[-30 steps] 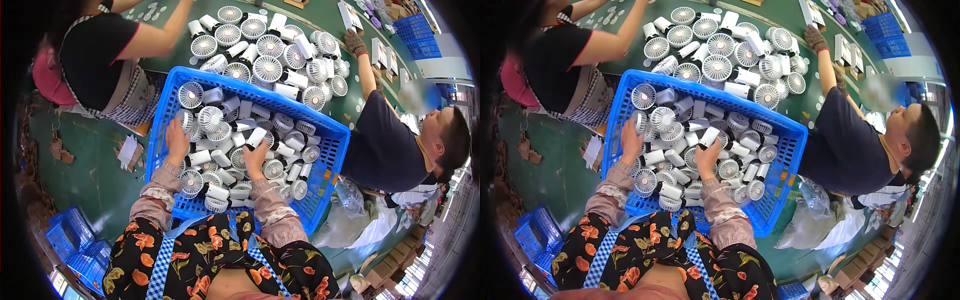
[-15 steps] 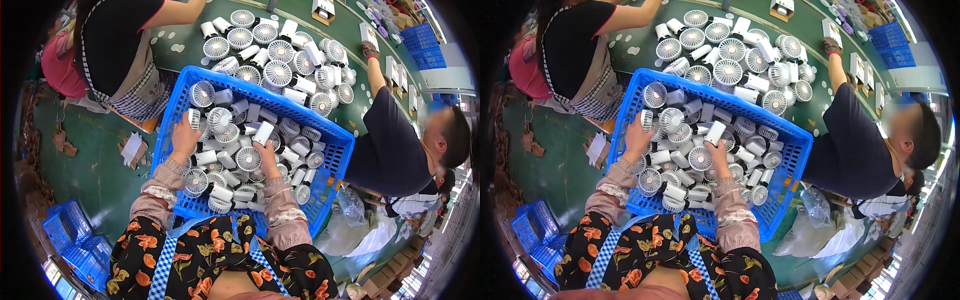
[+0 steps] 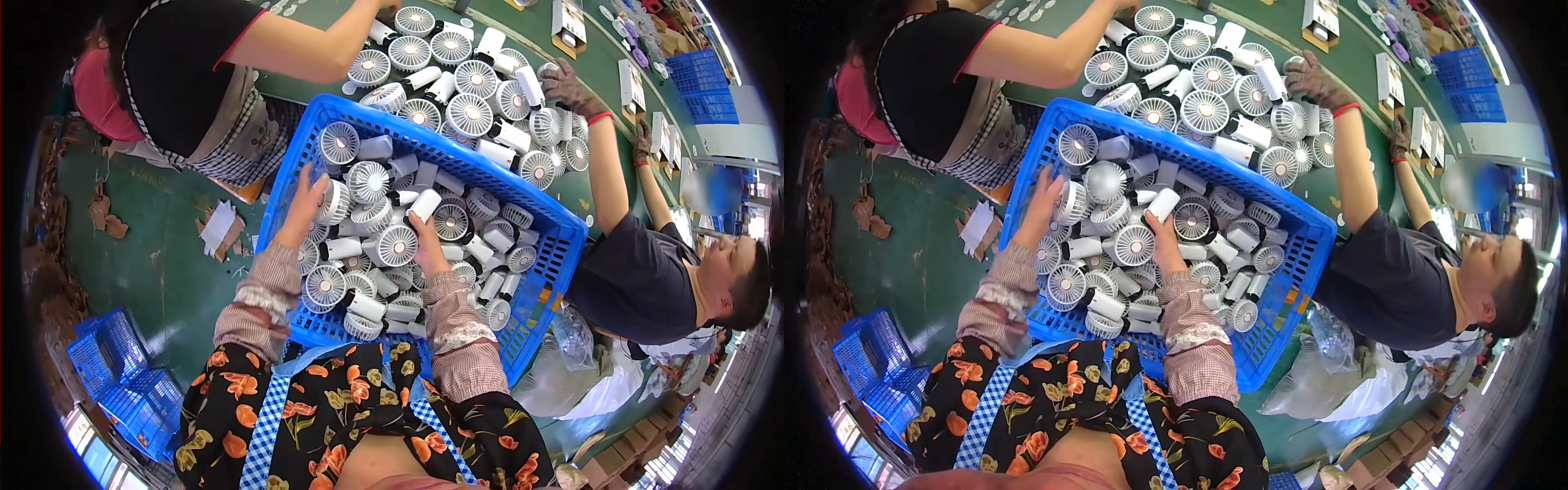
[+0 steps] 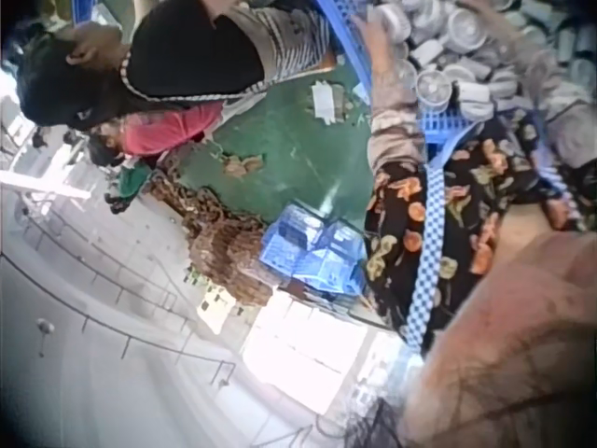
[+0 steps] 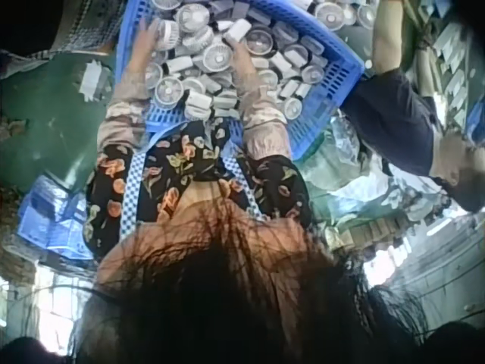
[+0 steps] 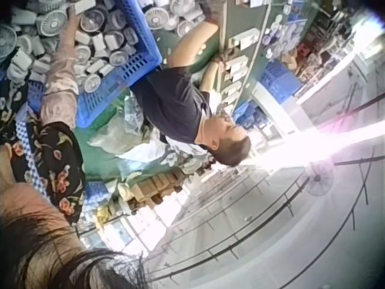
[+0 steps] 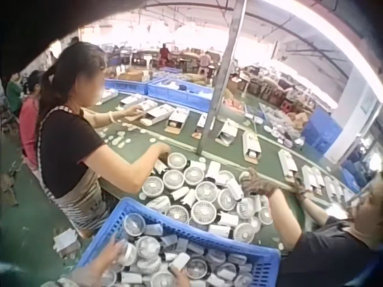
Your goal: The person organizes portable fans, transferring them by hand between an assembly table and a plastic basket and arranging them inside the basket.
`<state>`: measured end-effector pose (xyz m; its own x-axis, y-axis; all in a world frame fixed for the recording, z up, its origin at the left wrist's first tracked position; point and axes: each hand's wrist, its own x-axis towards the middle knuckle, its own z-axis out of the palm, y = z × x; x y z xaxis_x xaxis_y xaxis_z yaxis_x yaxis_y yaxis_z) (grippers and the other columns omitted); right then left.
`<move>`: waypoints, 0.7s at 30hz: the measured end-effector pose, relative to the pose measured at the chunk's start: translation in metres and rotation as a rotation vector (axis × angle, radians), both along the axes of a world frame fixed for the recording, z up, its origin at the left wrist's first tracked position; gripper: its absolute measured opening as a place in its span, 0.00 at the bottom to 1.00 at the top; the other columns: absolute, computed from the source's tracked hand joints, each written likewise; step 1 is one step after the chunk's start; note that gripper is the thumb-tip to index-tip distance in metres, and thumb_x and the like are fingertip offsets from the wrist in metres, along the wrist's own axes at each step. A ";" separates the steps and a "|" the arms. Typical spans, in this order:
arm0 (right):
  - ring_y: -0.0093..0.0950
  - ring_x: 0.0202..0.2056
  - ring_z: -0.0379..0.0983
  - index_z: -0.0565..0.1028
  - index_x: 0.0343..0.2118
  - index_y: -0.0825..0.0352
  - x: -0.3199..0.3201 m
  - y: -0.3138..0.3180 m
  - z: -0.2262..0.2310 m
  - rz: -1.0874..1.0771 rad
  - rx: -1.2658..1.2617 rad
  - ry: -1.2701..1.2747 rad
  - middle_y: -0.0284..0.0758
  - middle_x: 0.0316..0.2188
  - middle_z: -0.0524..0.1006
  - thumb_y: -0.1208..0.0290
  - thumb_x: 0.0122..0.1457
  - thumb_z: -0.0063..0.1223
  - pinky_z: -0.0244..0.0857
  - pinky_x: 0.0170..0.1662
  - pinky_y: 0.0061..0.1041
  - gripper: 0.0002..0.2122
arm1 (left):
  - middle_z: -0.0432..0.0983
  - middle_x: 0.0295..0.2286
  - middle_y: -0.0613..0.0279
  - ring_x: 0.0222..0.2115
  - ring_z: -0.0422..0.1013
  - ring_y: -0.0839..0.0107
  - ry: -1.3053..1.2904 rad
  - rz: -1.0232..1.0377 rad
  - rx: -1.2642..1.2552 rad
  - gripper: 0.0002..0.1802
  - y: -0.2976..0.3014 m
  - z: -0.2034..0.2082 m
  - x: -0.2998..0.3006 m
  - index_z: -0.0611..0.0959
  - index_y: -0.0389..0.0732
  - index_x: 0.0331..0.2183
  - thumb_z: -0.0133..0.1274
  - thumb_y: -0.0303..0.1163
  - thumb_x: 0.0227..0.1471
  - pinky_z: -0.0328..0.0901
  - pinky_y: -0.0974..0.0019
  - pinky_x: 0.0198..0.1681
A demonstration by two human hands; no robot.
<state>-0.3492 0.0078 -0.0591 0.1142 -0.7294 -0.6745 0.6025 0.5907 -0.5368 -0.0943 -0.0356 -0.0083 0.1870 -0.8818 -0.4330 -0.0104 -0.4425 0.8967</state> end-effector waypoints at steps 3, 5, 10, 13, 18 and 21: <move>0.31 0.37 0.71 0.63 0.46 0.65 0.003 0.002 0.002 -0.119 0.070 -0.190 0.36 0.37 0.71 0.71 0.54 0.49 0.70 0.38 0.34 0.16 | 0.44 0.57 0.53 0.58 0.43 0.63 0.239 -0.023 0.001 0.44 -0.022 -0.035 0.006 0.47 0.38 0.58 0.50 0.44 0.48 0.43 0.65 0.57; 0.31 0.33 0.72 0.69 0.41 0.64 0.000 0.001 0.002 -0.099 0.171 -0.247 0.35 0.33 0.74 0.66 0.54 0.51 0.70 0.37 0.35 0.13 | 0.44 0.57 0.53 0.57 0.44 0.64 0.203 -0.098 -0.029 0.43 -0.044 -0.033 0.005 0.48 0.39 0.58 0.50 0.44 0.48 0.44 0.65 0.57; 0.32 0.30 0.73 0.71 0.36 0.66 -0.003 -0.018 0.006 -0.059 0.187 -0.296 0.37 0.29 0.75 0.61 0.51 0.54 0.71 0.33 0.33 0.15 | 0.60 0.50 0.58 0.52 0.55 0.66 0.508 -0.107 0.290 0.36 -0.067 -0.011 -0.004 0.61 0.42 0.53 0.56 0.40 0.44 0.60 0.56 0.48; 0.31 0.31 0.74 0.70 0.38 0.67 0.006 -0.022 0.012 -0.040 0.139 -0.290 0.38 0.30 0.75 0.61 0.51 0.55 0.71 0.34 0.31 0.16 | 0.71 0.40 0.59 0.39 0.69 0.67 0.565 -0.131 0.414 0.21 -0.073 -0.009 -0.005 0.71 0.39 0.45 0.53 0.30 0.46 0.69 0.60 0.39; 0.29 0.37 0.71 0.65 0.48 0.63 0.013 -0.025 0.006 0.030 0.062 -0.293 0.36 0.38 0.72 0.68 0.51 0.53 0.70 0.39 0.31 0.20 | 0.72 0.41 0.59 0.39 0.69 0.71 0.457 -0.455 0.321 0.21 -0.081 -0.009 0.000 0.72 0.36 0.45 0.53 0.29 0.47 0.66 0.67 0.42; 0.30 0.41 0.69 0.55 0.55 0.60 0.023 -0.022 0.008 0.043 -0.030 -0.168 0.36 0.45 0.67 0.73 0.51 0.52 0.68 0.41 0.32 0.28 | 0.73 0.38 0.59 0.38 0.70 0.71 0.368 -0.441 0.198 0.24 -0.072 -0.009 -0.008 0.73 0.35 0.43 0.59 0.33 0.42 0.66 0.67 0.41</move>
